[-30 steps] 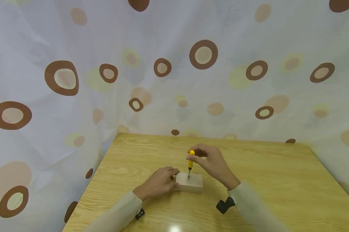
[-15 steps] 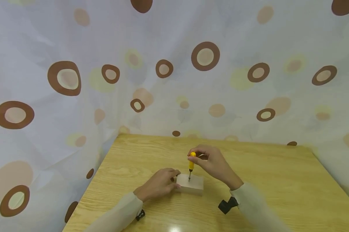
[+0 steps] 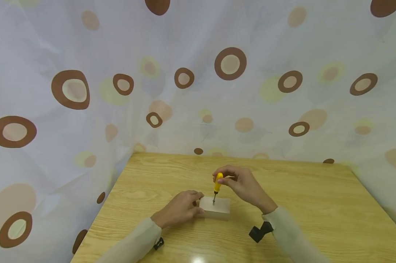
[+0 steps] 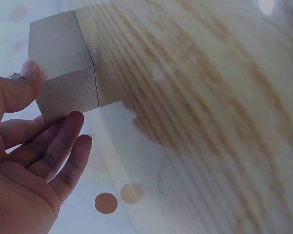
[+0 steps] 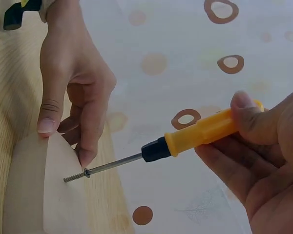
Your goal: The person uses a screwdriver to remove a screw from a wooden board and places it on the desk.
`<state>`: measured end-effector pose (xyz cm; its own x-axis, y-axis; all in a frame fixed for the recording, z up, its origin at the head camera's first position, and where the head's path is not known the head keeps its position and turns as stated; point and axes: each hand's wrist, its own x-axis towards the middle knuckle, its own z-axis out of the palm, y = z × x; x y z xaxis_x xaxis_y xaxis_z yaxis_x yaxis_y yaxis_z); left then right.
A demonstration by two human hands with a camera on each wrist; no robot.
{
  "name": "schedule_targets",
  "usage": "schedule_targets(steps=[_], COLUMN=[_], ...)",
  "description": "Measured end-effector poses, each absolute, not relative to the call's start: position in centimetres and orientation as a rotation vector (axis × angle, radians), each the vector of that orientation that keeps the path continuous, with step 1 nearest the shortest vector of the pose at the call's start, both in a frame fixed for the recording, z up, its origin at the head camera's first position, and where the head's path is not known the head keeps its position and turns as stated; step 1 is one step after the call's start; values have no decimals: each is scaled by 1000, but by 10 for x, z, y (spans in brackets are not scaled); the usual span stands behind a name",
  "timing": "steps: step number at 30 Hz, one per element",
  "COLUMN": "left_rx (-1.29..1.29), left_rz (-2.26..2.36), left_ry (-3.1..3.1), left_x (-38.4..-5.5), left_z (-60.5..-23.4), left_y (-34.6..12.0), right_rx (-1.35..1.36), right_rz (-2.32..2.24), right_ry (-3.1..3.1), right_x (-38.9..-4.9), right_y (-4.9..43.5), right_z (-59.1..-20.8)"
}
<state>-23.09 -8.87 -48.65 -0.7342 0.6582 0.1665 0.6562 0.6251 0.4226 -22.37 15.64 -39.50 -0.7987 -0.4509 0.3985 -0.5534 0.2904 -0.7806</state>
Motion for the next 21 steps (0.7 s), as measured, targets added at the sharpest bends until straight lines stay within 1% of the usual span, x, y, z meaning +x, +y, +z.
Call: schedule_targets(steps=[8, 16, 21], left_rx=[1141, 1128, 1107], left_rz=[745, 749, 761], left_ry=[2814, 2824, 2813], left_x=[-232, -233, -233], left_z=[-485, -486, -488], left_y=[-90, -89, -89], right_rx=[863, 944, 806], right_rz=[1504, 1539, 1487], right_ry=[-2453, -2506, -2522], right_x=[-222, -231, -226], right_y=[151, 158, 153], right_z=[-396, -395, -395])
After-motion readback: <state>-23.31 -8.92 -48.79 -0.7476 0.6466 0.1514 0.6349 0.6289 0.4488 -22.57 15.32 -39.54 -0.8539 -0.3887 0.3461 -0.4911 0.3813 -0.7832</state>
